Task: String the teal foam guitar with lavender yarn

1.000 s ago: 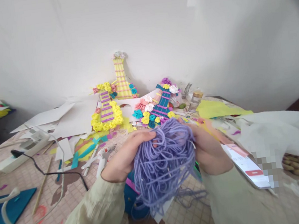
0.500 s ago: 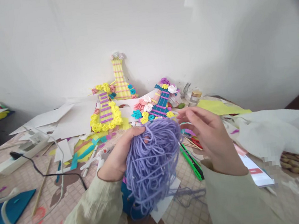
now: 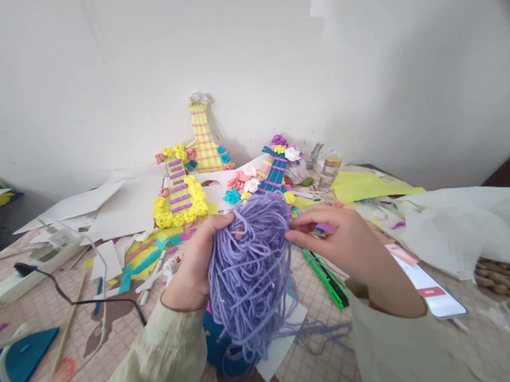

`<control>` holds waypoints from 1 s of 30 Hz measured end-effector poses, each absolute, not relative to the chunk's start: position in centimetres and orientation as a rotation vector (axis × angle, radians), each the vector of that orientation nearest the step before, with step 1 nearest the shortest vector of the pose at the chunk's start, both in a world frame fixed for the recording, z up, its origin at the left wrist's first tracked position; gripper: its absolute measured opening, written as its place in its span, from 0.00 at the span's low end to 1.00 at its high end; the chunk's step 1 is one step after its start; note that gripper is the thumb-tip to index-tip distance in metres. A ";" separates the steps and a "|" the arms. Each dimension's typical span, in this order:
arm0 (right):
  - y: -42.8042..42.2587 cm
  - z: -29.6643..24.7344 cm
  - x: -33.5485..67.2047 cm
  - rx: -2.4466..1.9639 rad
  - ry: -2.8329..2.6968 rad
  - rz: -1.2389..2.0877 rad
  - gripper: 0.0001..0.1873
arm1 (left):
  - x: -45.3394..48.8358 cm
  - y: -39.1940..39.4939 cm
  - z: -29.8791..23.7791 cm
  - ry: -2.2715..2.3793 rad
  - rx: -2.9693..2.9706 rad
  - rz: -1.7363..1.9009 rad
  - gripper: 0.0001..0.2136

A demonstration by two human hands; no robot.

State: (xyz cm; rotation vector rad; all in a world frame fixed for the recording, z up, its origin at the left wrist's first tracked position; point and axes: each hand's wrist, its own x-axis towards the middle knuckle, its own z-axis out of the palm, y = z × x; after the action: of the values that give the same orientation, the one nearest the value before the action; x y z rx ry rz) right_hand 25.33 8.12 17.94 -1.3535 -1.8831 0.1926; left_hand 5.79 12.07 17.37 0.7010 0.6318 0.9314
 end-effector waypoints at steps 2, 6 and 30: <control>8.3 17.8 25.2 -1.365 -1.894 0.218 0.06 | 5.8 12.0 17.4 0.628 0.654 0.902 0.06; 8.3 17.7 25.1 -1.356 -1.917 0.269 0.05 | 5.7 12.0 17.5 0.630 0.639 0.944 0.06; 4.1 18.6 29.2 -1.182 -1.978 0.573 0.07 | 4.7 12.3 18.1 0.617 0.682 1.032 0.05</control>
State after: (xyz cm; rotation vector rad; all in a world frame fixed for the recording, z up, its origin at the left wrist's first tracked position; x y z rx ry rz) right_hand 29.19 4.10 18.61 -1.1823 -1.9777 0.5731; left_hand 4.73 12.26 18.11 0.6817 0.6172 1.0325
